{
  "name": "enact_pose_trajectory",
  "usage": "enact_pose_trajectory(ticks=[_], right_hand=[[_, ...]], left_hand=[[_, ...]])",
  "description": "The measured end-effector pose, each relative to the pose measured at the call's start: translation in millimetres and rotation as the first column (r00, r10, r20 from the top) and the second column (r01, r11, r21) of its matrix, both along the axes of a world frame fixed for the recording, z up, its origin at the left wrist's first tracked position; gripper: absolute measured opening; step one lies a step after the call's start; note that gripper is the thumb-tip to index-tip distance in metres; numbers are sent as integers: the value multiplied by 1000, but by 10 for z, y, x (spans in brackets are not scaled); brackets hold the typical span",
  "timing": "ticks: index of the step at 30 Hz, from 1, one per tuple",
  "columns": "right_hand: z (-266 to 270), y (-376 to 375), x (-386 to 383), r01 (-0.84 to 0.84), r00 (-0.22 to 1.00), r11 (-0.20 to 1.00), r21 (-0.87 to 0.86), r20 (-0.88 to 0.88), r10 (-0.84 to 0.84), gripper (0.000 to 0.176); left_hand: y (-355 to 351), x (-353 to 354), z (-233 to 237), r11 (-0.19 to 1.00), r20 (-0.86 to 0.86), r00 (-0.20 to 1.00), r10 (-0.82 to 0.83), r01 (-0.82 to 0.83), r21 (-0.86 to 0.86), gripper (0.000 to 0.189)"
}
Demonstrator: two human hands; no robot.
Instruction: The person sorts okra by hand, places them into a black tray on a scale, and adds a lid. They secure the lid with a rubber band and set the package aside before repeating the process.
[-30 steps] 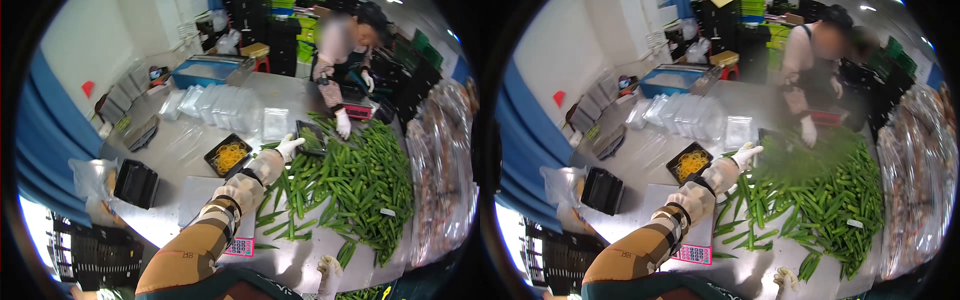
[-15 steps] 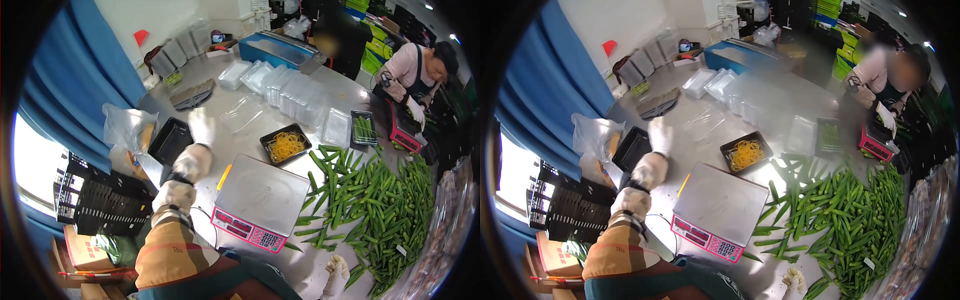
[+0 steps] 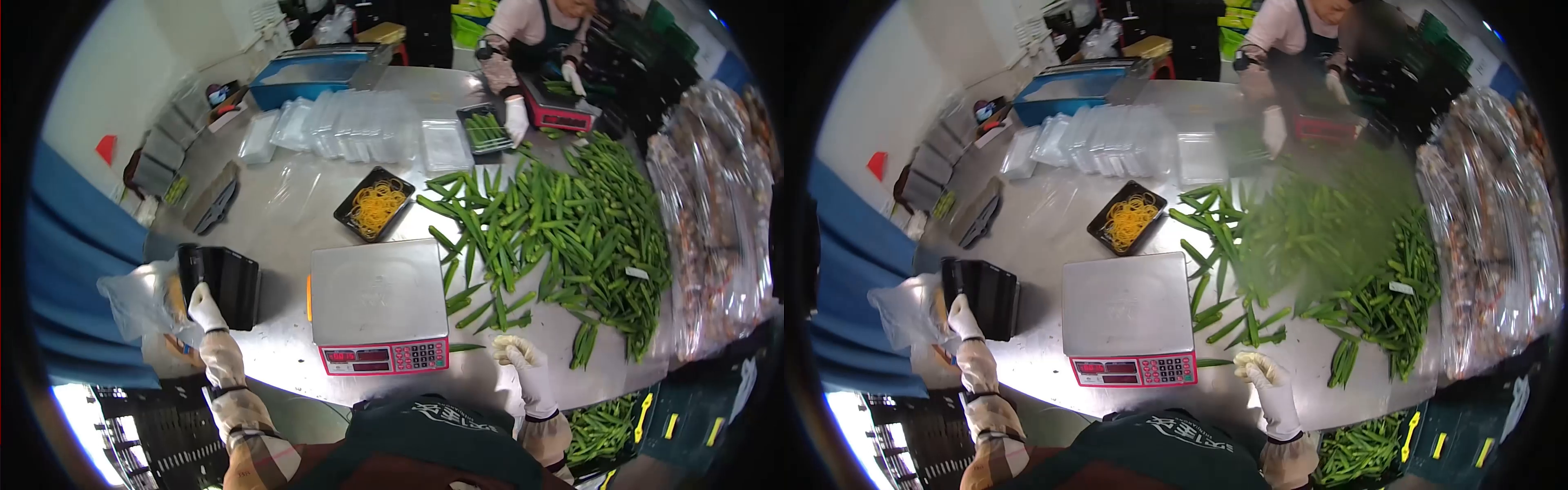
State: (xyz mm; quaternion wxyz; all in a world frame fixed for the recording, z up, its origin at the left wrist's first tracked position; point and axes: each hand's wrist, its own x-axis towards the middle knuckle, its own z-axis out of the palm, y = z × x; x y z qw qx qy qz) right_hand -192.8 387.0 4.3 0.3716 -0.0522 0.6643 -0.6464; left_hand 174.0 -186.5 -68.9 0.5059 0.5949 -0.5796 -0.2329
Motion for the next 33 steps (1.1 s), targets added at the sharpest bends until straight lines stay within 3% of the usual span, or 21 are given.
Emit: enact_pose_trajectory(ticks=[2,4,5,7,8,10,11,12,14,15,16,18,19,20,21,23,26,28,30,32,33], right_hand=[[-48,87,48,14,1000,1000,17,1,-14,24],[-51,165,99,51,999,998,47,18,-52,24],[-188,234,96,27,999,999,34,22,-27,25],[-236,233,78,9,1000,1000,20,7,-9,25],[-248,244,99,4,1000,1000,16,7,-4,25],[-268,292,106,-15,1000,998,55,-21,16,24],[-295,352,84,-30,999,997,72,-42,33,23],[-390,464,54,-9,997,994,107,-76,17,22],[-622,730,22,31,992,984,175,-130,-8,21],[-647,845,-20,109,993,980,167,-53,-102,21],[-705,983,-95,161,987,958,238,-63,-150,20],[-977,1343,-260,256,967,887,384,-87,-241,19],[-1419,1635,-361,371,911,794,481,-356,-209,18],[-1790,1866,-427,495,800,686,533,-589,-119,18],[-1497,1865,-527,592,744,601,537,-651,-152,17],[-1327,2019,-770,610,779,652,451,-492,-388,16],[-1698,2309,-989,747,634,422,515,-742,-217,16],[-1539,2237,-1094,770,617,461,441,-700,-360,16],[-1415,2200,-1170,782,604,480,398,-676,-422,17],[-1407,2219,-1207,782,599,487,389,-687,-412,17],[-1424,2211,-1216,760,618,493,423,-704,-349,16]], left_hand=[[457,-380,466,928,268,946,183,-76,-365,22],[862,-810,682,803,378,923,72,171,-571,10],[1153,-1102,793,758,416,908,-61,313,-572,6],[1670,-1536,679,712,459,793,-401,585,-389,8],[1929,-1739,630,561,489,663,-567,745,-360,12],[2243,-1879,370,327,782,255,-569,942,-69,20],[2392,-1892,282,272,706,195,-681,962,-3,21],[2436,-1855,214,300,691,182,-699,953,53,25],[2509,-1920,538,226,723,69,-688,966,123,40],[2642,-2007,748,273,726,78,-684,949,156,57],[2734,-2088,839,262,716,100,-691,958,120,62],[2924,-2307,913,220,633,109,-766,971,98,57],[3033,-2455,868,182,556,146,-818,983,9,50],[3180,-2635,891,197,511,157,-845,980,25,39],[3299,-2788,818,212,426,164,-890,975,67,33],[3503,-3128,591,232,205,193,-960,954,189,24],[3727,-3684,224,190,-223,300,-928,893,409,17],[3815,-3970,-202,119,-340,297,-892,882,457,11],[3929,-4168,-646,219,-48,298,-953,793,568,9],[4103,-4251,-1097,292,72,310,-948,758,583,17],[4238,-4296,-1061,322,122,326,-937,678,661,34]])
